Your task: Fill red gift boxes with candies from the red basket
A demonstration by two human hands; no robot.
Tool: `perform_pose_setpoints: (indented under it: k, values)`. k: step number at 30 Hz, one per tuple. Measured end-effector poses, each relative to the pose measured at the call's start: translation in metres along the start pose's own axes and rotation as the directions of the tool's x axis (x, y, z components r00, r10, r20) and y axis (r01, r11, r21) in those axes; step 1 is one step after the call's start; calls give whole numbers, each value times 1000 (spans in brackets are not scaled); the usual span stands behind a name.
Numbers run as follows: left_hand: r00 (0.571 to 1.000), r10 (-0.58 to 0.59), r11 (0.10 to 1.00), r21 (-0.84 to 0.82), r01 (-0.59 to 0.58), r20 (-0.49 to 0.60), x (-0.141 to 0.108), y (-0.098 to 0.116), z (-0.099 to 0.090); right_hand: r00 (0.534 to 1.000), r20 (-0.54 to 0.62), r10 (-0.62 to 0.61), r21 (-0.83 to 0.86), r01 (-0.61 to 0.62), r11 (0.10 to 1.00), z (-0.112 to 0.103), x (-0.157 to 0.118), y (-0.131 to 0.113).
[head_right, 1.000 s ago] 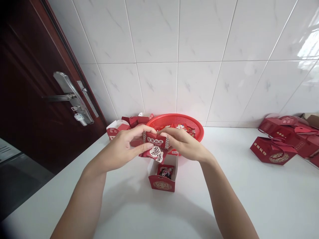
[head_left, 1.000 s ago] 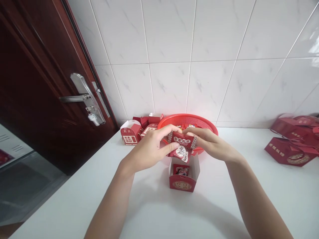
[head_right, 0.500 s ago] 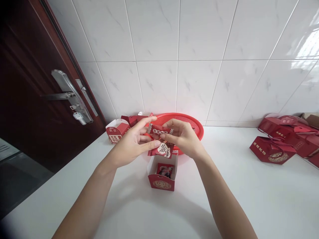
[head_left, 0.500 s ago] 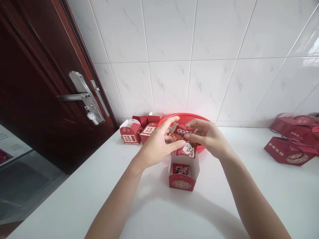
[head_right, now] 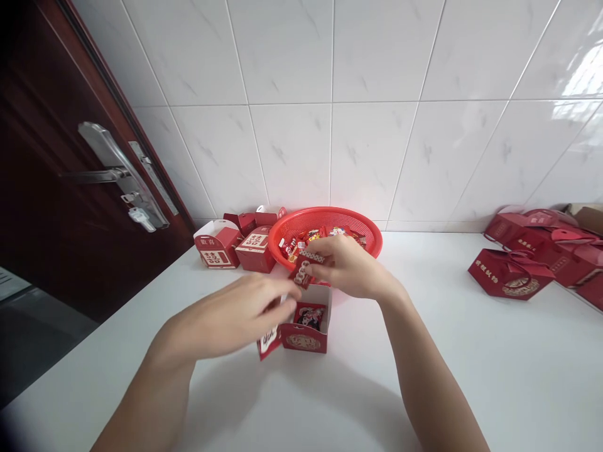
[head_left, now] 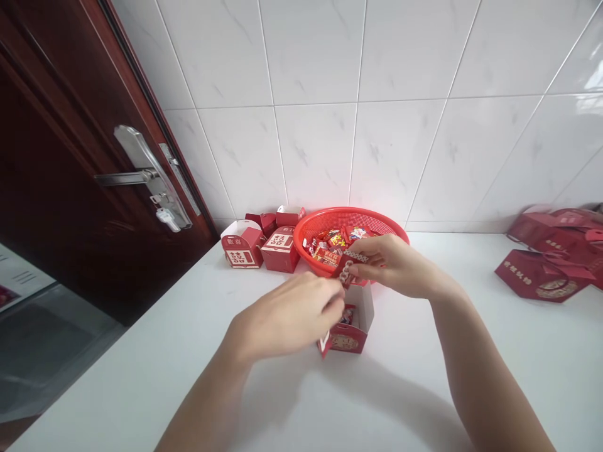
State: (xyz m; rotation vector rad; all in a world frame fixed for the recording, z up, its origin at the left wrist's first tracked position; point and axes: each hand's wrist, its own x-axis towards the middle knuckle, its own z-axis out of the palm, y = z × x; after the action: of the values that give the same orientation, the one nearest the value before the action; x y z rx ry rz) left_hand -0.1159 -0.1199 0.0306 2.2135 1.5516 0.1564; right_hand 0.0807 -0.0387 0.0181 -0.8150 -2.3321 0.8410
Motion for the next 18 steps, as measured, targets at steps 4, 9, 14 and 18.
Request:
perform_pose_setpoints:
  k: [4,9,14,18]
  values:
    - [981,-3,978,204,-37,194,-6,14,19,975,193,111,-310,-47,950,9,-1,-9]
    - [930,-80,964,264,-18,358,-10,23,31,893,392,221,-568,46,822,36,2,-17]
    - [947,-31,964,260,-57,320,-8,17,32,892,394,220,-672,117,731,60,4,-16]
    - [964,-38,966,256,-32,264,-7,14,30,888,405,218,-677,131,725,59,4,-19]
